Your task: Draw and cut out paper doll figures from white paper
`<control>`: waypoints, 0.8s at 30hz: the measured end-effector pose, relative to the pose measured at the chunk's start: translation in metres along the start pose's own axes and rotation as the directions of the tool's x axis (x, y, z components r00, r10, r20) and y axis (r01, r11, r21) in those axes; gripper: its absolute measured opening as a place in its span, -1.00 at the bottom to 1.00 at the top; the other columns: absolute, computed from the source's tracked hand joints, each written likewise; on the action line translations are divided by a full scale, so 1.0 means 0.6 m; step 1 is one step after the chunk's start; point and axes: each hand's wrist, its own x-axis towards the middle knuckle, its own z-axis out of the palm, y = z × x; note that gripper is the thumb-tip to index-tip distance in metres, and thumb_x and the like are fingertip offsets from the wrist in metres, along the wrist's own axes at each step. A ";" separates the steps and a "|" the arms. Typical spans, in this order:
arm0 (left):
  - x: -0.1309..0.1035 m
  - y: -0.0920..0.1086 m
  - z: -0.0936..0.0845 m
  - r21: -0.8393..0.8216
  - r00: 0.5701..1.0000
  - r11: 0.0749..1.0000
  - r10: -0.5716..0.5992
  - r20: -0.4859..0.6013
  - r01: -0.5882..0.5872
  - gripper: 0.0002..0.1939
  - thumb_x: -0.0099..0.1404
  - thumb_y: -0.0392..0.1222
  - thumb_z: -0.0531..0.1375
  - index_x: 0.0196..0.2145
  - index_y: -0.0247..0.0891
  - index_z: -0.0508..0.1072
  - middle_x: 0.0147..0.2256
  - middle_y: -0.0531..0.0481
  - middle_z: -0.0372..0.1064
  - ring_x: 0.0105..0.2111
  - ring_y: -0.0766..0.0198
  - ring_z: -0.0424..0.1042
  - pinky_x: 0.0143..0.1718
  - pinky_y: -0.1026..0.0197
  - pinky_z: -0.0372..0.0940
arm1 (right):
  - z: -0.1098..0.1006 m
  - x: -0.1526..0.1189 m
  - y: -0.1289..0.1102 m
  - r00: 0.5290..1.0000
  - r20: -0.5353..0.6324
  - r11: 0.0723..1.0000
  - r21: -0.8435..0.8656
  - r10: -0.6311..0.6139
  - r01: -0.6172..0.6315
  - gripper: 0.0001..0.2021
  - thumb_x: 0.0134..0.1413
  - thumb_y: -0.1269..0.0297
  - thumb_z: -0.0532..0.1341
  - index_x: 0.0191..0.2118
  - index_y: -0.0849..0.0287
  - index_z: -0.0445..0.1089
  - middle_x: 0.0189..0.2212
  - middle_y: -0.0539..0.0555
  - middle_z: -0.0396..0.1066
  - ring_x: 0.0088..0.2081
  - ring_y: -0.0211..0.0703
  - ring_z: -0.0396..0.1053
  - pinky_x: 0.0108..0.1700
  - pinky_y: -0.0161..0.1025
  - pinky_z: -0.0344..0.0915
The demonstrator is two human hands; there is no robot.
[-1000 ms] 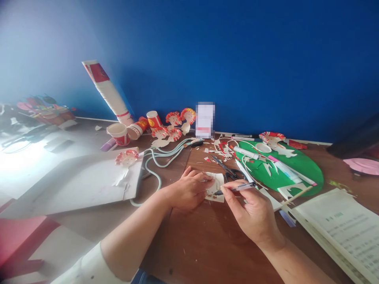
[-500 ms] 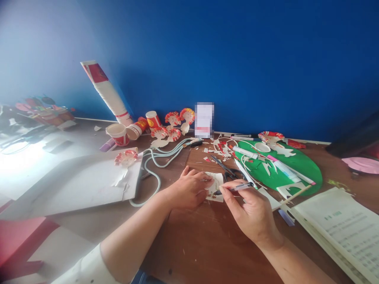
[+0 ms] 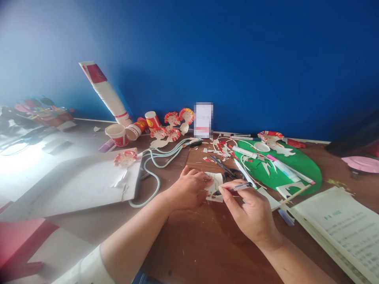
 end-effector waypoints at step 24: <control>-0.001 0.002 0.006 0.020 1.000 1.000 -0.009 -0.011 0.009 -0.57 0.16 -0.04 0.11 0.01 0.02 0.34 0.03 0.05 0.30 0.03 0.04 0.19 0.19 -0.29 -0.30 | 0.003 -0.001 0.000 1.000 0.011 1.000 0.002 0.007 -0.007 -0.91 0.10 0.28 0.21 -0.29 0.10 0.45 -0.36 0.05 0.50 -0.30 -0.08 0.47 -0.18 -0.21 0.38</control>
